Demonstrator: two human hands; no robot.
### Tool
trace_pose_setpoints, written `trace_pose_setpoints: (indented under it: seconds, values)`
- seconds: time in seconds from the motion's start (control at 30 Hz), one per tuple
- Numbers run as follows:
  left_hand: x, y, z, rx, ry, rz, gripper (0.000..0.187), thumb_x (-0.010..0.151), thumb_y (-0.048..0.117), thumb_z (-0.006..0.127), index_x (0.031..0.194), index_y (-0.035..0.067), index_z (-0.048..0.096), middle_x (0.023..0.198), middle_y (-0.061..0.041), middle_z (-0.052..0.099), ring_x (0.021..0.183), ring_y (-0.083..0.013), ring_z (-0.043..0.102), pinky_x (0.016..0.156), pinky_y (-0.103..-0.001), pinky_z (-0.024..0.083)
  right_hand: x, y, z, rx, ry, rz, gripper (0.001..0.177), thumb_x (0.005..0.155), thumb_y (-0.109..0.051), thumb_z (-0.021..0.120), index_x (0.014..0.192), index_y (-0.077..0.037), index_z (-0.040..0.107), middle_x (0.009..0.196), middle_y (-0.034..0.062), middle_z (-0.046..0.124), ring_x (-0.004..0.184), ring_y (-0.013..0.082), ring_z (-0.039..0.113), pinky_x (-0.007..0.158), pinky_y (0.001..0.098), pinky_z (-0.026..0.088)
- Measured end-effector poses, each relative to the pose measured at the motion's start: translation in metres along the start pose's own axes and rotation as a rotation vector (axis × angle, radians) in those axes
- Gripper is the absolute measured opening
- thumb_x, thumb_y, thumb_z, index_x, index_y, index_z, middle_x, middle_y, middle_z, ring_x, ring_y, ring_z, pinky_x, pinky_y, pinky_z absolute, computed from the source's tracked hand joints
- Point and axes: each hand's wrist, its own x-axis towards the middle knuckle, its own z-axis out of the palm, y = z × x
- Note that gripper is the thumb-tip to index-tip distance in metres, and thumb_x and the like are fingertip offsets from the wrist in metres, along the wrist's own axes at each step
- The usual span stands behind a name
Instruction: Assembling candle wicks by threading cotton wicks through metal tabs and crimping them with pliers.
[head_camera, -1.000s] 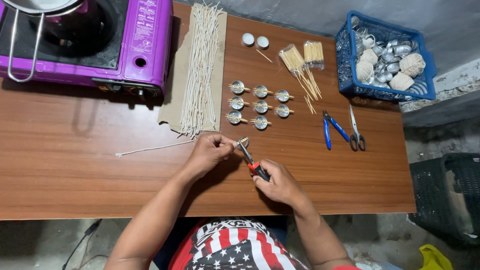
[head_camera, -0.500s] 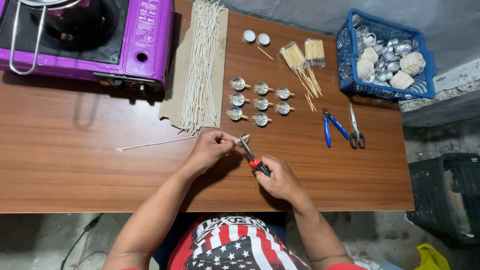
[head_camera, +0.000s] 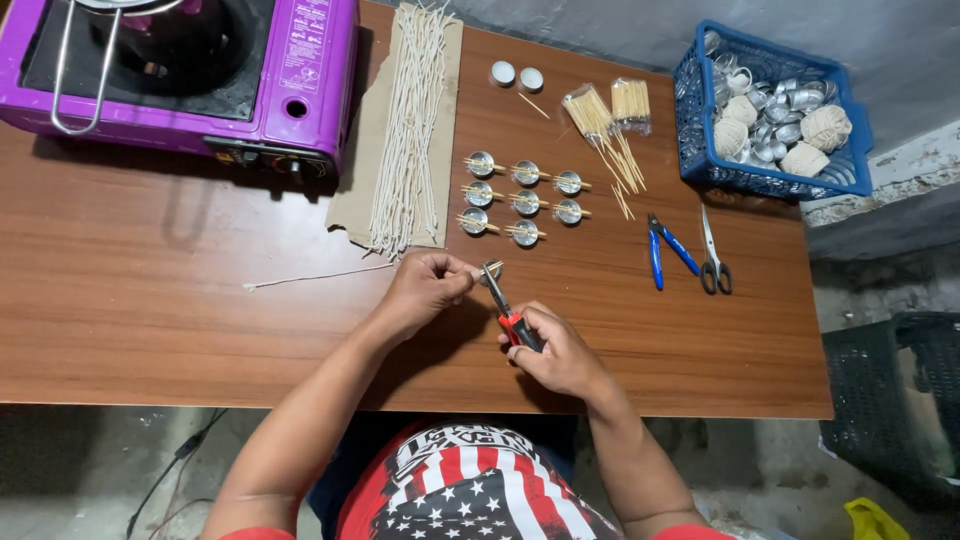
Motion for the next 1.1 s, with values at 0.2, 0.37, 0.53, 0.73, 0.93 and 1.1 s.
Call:
trace_pose_setpoints:
  seconds: [0.2, 0.37, 0.53, 0.73, 0.93, 1.1]
  values:
    - [-0.01, -0.015, 0.0, -0.017, 0.015, -0.036, 0.016, 0.082, 0.007, 0.074, 0.091, -0.006, 0.076, 0.052, -0.007, 0.058, 0.049, -0.0078, 0.052, 0.044, -0.017, 0.042, -0.012, 0.02, 0.006, 0.024, 0.015, 0.05, 0.009, 0.075, -0.002, 0.072, 0.077, -0.006, 0.064, 0.081, 0.0121, 0.069, 0.077, 0.0284, 0.07, 0.068, 0.0363, 0.055]
    - [-0.012, -0.024, -0.004, -0.026, 0.028, -0.035, 0.018, 0.081, 0.006, 0.073, 0.093, -0.007, 0.076, 0.054, -0.007, 0.06, 0.05, -0.0088, 0.057, 0.046, -0.017, 0.045, -0.013, 0.002, 0.009, 0.039, 0.015, 0.016, 0.014, 0.075, -0.003, 0.073, 0.075, -0.005, 0.059, 0.086, 0.0145, 0.07, 0.079, 0.0296, 0.069, 0.068, 0.0371, 0.053]
    - [-0.021, -0.021, -0.002, -0.034, 0.028, -0.03, 0.018, 0.08, 0.005, 0.073, 0.092, -0.008, 0.076, 0.056, -0.008, 0.061, 0.051, -0.0097, 0.058, 0.045, -0.018, 0.046, -0.024, -0.002, 0.016, 0.082, 0.022, 0.112, 0.005, 0.075, -0.003, 0.071, 0.076, -0.004, 0.066, 0.079, 0.0137, 0.072, 0.075, 0.0266, 0.07, 0.067, 0.036, 0.055]
    - [-0.029, -0.024, -0.001, -0.019, 0.041, -0.014, 0.016, 0.081, 0.006, 0.072, 0.09, -0.007, 0.076, 0.054, -0.007, 0.058, 0.051, -0.0091, 0.055, 0.045, -0.018, 0.045, -0.027, -0.009, 0.017, 0.041, 0.022, 0.1, 0.009, 0.073, -0.003, 0.071, 0.078, -0.005, 0.065, 0.081, 0.012, 0.072, 0.077, 0.0261, 0.071, 0.067, 0.0356, 0.055]
    - [-0.04, -0.024, 0.0, -0.001, 0.051, -0.001, 0.016, 0.08, 0.004, 0.074, 0.09, -0.008, 0.076, 0.053, -0.008, 0.058, 0.05, -0.0103, 0.057, 0.044, -0.02, 0.046, -0.034, -0.011, 0.02, 0.067, 0.018, 0.267, 0.004, 0.074, -0.003, 0.067, 0.077, -0.005, 0.067, 0.074, 0.0099, 0.077, 0.071, 0.0198, 0.07, 0.066, 0.0325, 0.055]
    - [-0.046, -0.022, -0.004, -0.023, 0.072, 0.033, 0.012, 0.08, 0.005, 0.074, 0.085, -0.006, 0.075, 0.052, -0.006, 0.056, 0.05, -0.0089, 0.054, 0.045, -0.02, 0.043, -0.029, -0.03, 0.02, 0.014, -0.027, 0.096, 0.011, 0.074, -0.004, 0.071, 0.077, -0.006, 0.06, 0.079, 0.0175, 0.069, 0.074, 0.0258, 0.066, 0.065, 0.0365, 0.052]
